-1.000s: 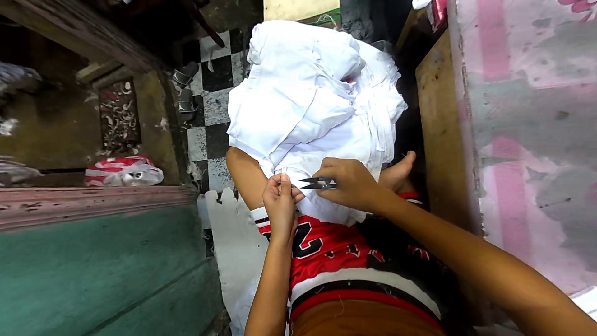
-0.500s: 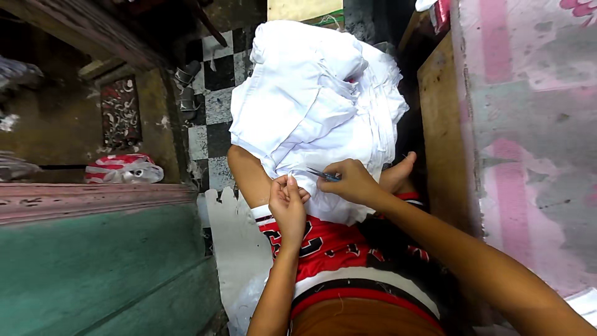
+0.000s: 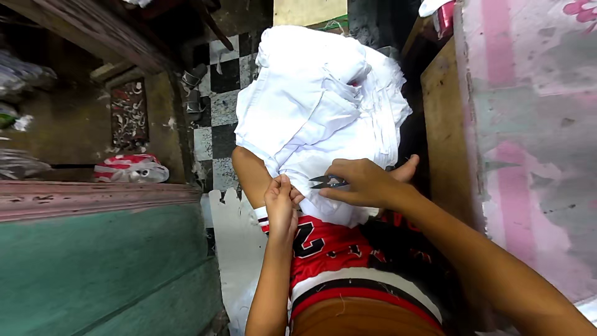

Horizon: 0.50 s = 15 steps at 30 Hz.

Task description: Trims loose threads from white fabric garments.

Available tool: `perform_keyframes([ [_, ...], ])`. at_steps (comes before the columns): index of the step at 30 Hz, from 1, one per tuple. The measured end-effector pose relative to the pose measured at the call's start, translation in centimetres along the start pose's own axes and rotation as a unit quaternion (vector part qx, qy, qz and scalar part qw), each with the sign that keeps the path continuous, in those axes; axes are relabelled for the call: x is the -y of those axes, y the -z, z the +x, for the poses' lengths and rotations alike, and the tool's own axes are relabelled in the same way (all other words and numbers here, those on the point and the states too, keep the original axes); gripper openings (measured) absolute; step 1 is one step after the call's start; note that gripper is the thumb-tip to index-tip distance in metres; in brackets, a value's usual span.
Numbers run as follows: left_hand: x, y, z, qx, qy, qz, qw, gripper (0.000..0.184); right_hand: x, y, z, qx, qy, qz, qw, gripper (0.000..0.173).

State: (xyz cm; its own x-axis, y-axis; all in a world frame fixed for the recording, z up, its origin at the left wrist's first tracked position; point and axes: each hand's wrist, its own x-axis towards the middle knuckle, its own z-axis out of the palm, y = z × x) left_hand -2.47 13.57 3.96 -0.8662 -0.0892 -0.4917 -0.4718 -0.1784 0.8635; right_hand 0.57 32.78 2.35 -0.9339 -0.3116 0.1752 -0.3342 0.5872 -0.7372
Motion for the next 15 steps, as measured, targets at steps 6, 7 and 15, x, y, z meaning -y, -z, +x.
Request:
perform_keyframes([
  [6,0.0,0.0,0.6,0.036,0.047,-0.011,0.998,0.021,-0.9,-1.5,0.3,-0.008,0.064,-0.033,0.997,0.035],
  [7,0.0,0.0,0.6,0.039,0.053,-0.013,0.998,0.021,-1.0,-1.7,0.4,-0.012,0.068,-0.032,0.997,0.034],
  [15,0.0,0.3,1.1,0.048,0.072,-0.016,0.996,0.021,-1.1,-2.0,0.5,-0.025,0.075,-0.041,0.996,0.033],
])
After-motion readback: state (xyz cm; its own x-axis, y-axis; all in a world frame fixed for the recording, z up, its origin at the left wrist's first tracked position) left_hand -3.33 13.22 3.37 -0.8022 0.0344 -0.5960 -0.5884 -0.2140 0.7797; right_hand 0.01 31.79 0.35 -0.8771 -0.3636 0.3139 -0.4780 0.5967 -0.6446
